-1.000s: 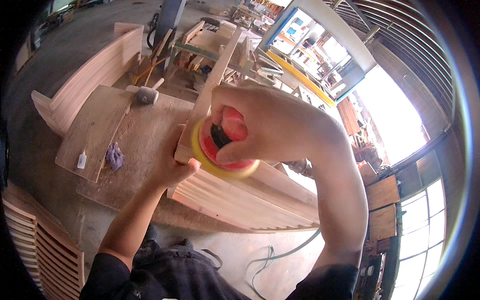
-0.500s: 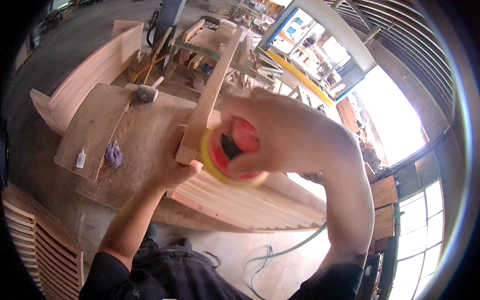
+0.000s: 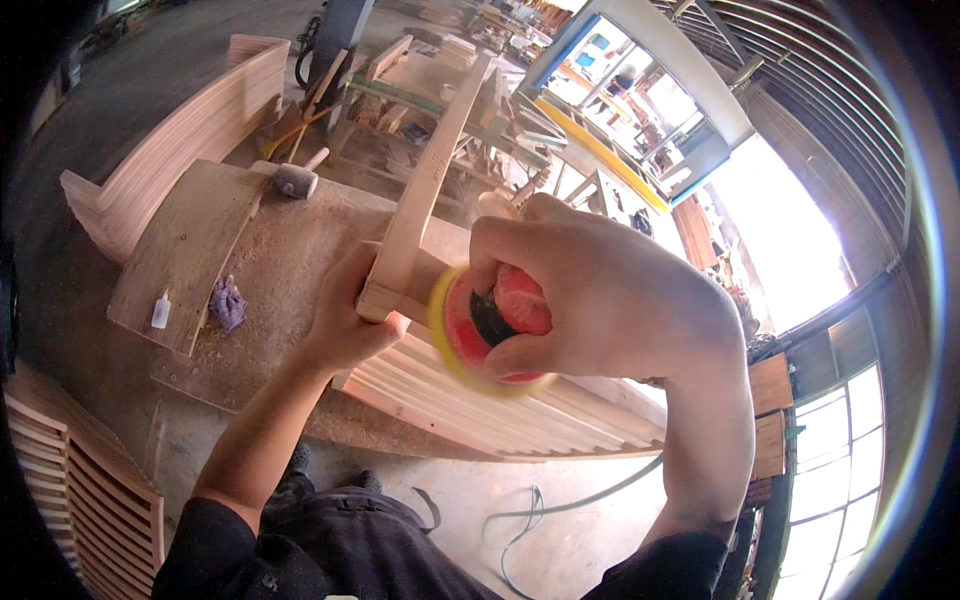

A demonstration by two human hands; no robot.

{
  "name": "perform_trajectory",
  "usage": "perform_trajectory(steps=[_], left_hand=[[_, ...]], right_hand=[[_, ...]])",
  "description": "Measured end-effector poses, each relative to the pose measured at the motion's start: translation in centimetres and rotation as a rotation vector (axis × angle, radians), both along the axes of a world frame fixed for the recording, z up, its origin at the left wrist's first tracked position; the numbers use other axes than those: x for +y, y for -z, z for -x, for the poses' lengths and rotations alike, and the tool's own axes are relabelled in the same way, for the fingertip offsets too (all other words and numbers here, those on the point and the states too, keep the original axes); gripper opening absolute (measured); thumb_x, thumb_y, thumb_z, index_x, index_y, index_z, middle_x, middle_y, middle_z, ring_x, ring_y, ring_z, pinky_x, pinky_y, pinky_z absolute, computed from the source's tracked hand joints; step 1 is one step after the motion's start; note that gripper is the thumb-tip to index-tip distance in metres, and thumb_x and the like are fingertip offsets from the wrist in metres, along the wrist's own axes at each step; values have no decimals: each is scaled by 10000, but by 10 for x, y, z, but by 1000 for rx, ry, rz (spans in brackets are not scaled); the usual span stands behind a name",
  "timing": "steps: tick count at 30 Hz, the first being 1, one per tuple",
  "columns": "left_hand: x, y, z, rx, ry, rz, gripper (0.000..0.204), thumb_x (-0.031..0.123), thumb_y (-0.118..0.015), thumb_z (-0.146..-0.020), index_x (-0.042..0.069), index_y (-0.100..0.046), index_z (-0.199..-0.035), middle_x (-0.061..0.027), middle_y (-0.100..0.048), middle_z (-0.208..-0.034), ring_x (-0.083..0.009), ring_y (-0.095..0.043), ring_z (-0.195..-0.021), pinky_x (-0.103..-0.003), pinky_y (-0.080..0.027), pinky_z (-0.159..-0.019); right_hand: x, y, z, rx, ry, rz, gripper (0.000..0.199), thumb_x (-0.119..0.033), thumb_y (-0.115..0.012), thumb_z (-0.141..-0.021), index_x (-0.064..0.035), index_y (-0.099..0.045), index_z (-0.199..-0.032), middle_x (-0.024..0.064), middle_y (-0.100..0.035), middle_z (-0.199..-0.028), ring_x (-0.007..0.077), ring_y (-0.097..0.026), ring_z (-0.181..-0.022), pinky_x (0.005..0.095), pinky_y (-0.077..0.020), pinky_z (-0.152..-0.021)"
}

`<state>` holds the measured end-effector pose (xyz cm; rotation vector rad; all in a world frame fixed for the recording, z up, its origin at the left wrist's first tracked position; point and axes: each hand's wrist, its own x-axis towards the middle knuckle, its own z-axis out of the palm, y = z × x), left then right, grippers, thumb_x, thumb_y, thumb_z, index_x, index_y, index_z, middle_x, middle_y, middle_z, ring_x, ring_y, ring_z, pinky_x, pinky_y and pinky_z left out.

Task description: The person sands the edges and surfaces of a wooden chair frame using a handheld orbital sander. They then apply glue from a bottle to a specific joint on the chair and rub it in with their finger.

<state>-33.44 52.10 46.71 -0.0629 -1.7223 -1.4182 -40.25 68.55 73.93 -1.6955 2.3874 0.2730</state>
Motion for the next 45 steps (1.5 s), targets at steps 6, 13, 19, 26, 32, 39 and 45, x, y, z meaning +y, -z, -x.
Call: perform_trajectory(steps=[6,13,19,26,32,39,45], left_hand=[[1,18,11,-2,31,-115,432,-17,-696,-729,36,-647,-1155,-166,-688,-1087,-352,-690,-1006,-388,-542,-902],[2,-2,0,14,4,-42,390,-9,-686,-748,36,-648,-1134,-159,-687,-1082,-351,-691,-981,-396,-543,-878],[1,5,2,-43,31,-97,406,-19,-687,-744,38,-652,-1144,-154,-693,-1123,-337,-690,-1042,-386,-542,-919],[2,0,-1,-38,-38,-11,434,-6,-709,-739,40,-655,-1167,-164,-700,-1159,-343,-696,-1076,-411,-543,-944],[2,6,9,60,11,-49,621,131,-872,-787,51,-593,-1336,-144,-665,-1294,-300,-654,-1216,-417,-520,-1042],[2,8,8,84,65,-56,597,70,-822,-778,48,-583,-1325,-129,-677,-1249,-278,-671,-1153,-393,-527,-1007],[1,8,5,21,-10,-10,414,-39,-685,-750,28,-632,-1155,-138,-719,-1105,-259,-716,-970,-355,-556,-867]], right_hand=[[-21,15,-6,-66,-121,181,522,-342,-915,-712,-99,-702,-1122,84,-617,-1036,260,-642,-925,373,-526,-825],[-5,2,-10,0,-57,27,571,-387,-915,-717,-101,-672,-1148,105,-620,-997,293,-659,-927,402,-520,-826],[-11,12,-5,-68,-147,119,585,-393,-926,-712,-100,-675,-1152,104,-623,-1031,297,-662,-944,414,-516,-845],[5,7,6,-37,-39,72,606,-359,-958,-681,-60,-704,-1144,94,-634,-1044,264,-646,-917,368,-532,-842],[-44,24,-3,-58,-213,238,576,-322,-905,-740,-91,-654,-1204,145,-703,-1056,318,-714,-973,443,-571,-861],[-50,22,1,-74,-88,192,598,-325,-898,-714,-77,-673,-1209,142,-693,-1120,306,-694,-1020,391,-579,-913],[0,16,16,-63,-114,153,582,-363,-906,-725,-75,-672,-1173,124,-680,-1094,289,-688,-979,393,-573,-870]])
